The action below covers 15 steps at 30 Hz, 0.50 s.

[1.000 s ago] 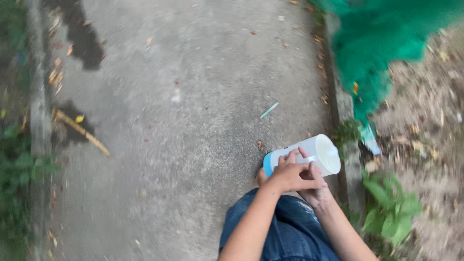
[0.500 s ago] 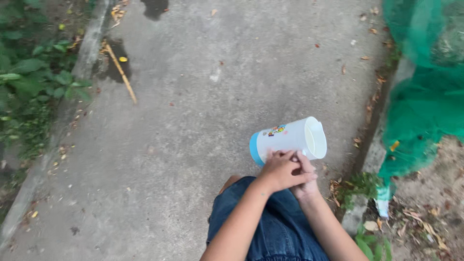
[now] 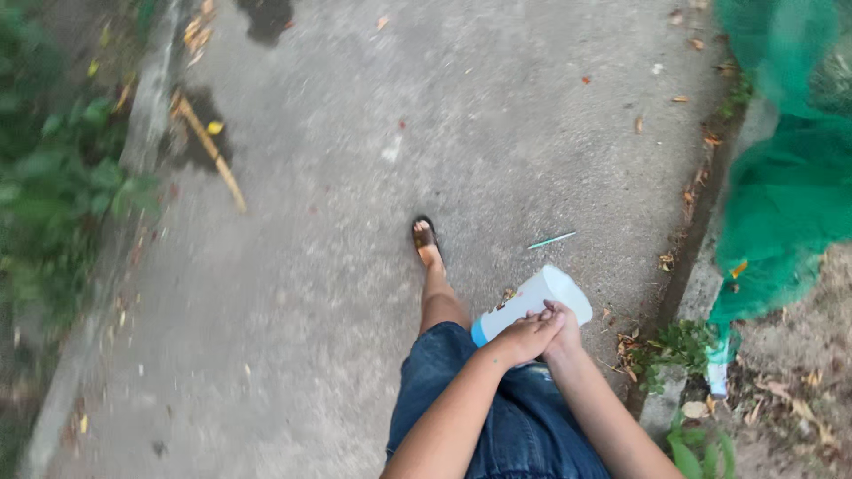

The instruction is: The person walks holding a pitcher, dips it into a large cylindrical container to fill it with water, and carries the pitcher by hand.

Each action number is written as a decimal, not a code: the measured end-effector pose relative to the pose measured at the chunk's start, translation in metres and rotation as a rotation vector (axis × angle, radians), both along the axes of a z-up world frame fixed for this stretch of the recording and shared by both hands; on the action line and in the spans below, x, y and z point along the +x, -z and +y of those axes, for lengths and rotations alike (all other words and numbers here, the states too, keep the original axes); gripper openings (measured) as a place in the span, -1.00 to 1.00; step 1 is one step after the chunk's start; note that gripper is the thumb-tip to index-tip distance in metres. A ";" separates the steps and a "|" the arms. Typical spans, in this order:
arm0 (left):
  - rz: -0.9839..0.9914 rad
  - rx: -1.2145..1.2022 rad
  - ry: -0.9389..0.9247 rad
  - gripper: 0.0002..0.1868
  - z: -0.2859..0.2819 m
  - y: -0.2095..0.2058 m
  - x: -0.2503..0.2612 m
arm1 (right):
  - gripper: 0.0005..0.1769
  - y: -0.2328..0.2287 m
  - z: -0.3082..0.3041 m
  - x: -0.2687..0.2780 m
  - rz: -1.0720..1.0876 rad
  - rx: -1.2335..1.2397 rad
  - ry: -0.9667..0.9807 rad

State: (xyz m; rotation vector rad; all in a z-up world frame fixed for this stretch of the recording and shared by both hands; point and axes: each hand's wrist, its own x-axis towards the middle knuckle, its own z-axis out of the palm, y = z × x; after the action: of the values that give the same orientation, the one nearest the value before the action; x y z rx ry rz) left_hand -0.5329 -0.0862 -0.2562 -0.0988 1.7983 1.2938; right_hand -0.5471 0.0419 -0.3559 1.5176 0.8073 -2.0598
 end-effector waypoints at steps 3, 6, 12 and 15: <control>0.038 0.035 0.055 -0.02 -0.009 -0.005 -0.051 | -0.69 -0.014 0.000 -0.040 0.024 0.011 0.101; 0.128 0.071 0.217 -0.05 -0.021 -0.014 -0.106 | -0.64 -0.051 -0.016 -0.081 0.137 -0.044 0.196; 0.268 0.056 0.321 -0.22 -0.095 -0.067 -0.205 | -0.64 -0.110 -0.091 -0.170 0.264 -0.023 0.176; 0.593 -0.168 0.358 -0.36 -0.139 -0.094 -0.244 | -0.57 -0.130 -0.127 -0.214 0.320 -0.125 0.070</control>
State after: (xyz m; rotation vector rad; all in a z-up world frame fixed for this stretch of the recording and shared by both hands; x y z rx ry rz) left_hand -0.7764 -0.2251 -0.1625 0.5446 2.2870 0.9660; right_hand -0.7608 -0.0851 -0.2255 1.1815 0.7304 -2.3952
